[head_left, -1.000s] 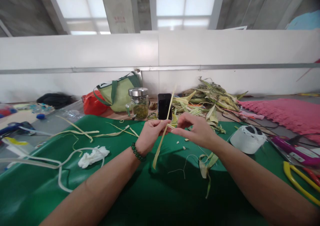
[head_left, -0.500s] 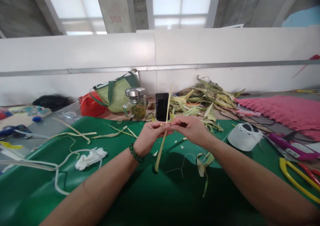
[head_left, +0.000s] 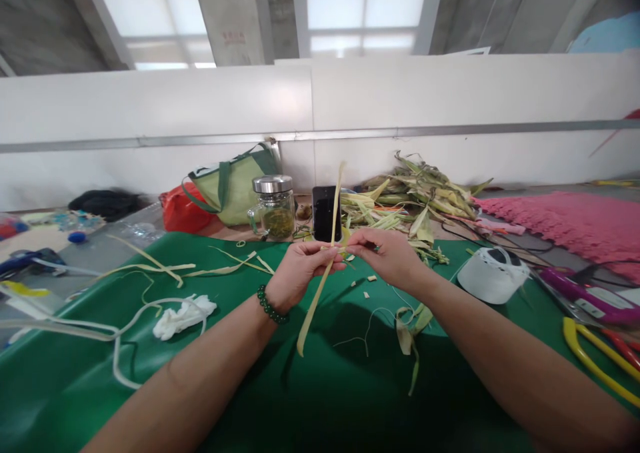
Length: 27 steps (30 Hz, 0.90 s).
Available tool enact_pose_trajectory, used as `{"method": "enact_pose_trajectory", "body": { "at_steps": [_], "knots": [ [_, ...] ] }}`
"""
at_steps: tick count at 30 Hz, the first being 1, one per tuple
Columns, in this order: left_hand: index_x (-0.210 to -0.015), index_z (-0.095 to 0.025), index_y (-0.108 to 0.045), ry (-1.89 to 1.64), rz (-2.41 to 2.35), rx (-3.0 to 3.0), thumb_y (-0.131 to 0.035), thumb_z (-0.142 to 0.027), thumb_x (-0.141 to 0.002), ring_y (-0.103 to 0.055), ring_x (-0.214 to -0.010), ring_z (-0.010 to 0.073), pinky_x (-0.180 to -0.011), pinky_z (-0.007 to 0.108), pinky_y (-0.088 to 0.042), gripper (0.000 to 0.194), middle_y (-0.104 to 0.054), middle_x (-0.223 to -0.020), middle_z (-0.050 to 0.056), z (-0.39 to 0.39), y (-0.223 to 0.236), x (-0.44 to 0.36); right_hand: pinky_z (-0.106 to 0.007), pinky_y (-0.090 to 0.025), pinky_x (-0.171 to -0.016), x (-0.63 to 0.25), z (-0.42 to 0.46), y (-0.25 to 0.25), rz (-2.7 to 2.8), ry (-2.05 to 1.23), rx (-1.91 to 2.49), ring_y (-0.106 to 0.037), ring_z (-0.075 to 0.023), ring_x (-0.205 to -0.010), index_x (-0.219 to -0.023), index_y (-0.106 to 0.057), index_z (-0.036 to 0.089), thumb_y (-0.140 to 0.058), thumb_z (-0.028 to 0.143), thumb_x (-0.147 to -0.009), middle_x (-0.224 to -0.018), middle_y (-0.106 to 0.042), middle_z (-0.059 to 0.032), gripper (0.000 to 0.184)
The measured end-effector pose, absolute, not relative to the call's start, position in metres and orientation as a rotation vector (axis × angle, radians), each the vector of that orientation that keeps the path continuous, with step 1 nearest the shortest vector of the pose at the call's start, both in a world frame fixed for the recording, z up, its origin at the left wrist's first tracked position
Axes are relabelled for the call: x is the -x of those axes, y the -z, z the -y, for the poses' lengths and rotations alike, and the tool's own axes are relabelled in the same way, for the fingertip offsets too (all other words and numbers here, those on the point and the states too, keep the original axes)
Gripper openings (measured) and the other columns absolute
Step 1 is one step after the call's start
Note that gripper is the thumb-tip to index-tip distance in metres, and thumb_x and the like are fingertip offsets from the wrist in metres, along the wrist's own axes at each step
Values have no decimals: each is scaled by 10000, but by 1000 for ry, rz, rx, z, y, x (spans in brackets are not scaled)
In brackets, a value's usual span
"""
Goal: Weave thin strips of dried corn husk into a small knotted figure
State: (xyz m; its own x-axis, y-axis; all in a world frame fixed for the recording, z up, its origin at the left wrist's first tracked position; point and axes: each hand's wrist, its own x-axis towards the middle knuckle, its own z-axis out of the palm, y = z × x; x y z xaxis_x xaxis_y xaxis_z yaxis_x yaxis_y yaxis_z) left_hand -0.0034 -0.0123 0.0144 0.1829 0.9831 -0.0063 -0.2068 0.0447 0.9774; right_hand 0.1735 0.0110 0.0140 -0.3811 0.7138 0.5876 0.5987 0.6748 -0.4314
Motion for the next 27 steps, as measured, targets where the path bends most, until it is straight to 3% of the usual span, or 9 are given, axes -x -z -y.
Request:
{"method": "enact_pose_trajectory", "body": {
  "at_steps": [5, 9, 15, 22, 27],
  "knots": [
    [-725, -105, -729, -1181, -907, -1051, -775, -201, -616, -665, -600, 130, -658, 231, -538, 152, -719, -644, 60, 12, -16, 4, -243, -398, -601, -175, -16, -11, 2139, -42, 1015, -576, -137, -644, -746, -640, 198, -575, 196, -816, -698, -662, 10, 95],
    [-751, -102, -730, -1233, -922, -1004, -777, -189, -607, -668, -610, 130, -652, 225, -532, 175, -723, -655, 61, 10, -16, 5, -302, -438, -700, -174, -11, -13, 2100, 310, 837, -569, -199, -807, -805, -637, 184, -564, 212, -834, -812, -666, -54, 83],
    [-786, -99, -729, -1283, -858, -1008, -804, -237, -560, -624, -567, 113, -597, 224, -497, 275, -712, -644, 54, 6, -8, 3, -306, -445, -730, -160, 8, -13, 2284, 573, 496, -509, -179, -769, -871, -617, 171, -475, 199, -892, -826, -636, -65, 147],
    [-795, -116, -755, -1239, -876, -1232, -788, -332, -589, -624, -688, 153, -649, 238, -466, 301, -733, -747, 75, 7, -3, 1, -280, -436, -735, -149, 11, 0, 2268, 803, 496, -506, -163, -766, -785, -592, 172, -471, 182, -894, -811, -613, -50, 163],
    [-788, -125, -761, -1239, -847, -1171, -809, -323, -549, -613, -680, 141, -632, 221, -455, 314, -731, -728, 74, 7, -3, 0, -287, -457, -733, -149, 13, 0, 2262, 888, 484, -535, -166, -763, -827, -618, 170, -464, 136, -883, -810, -625, -51, 167]
  ]
}}
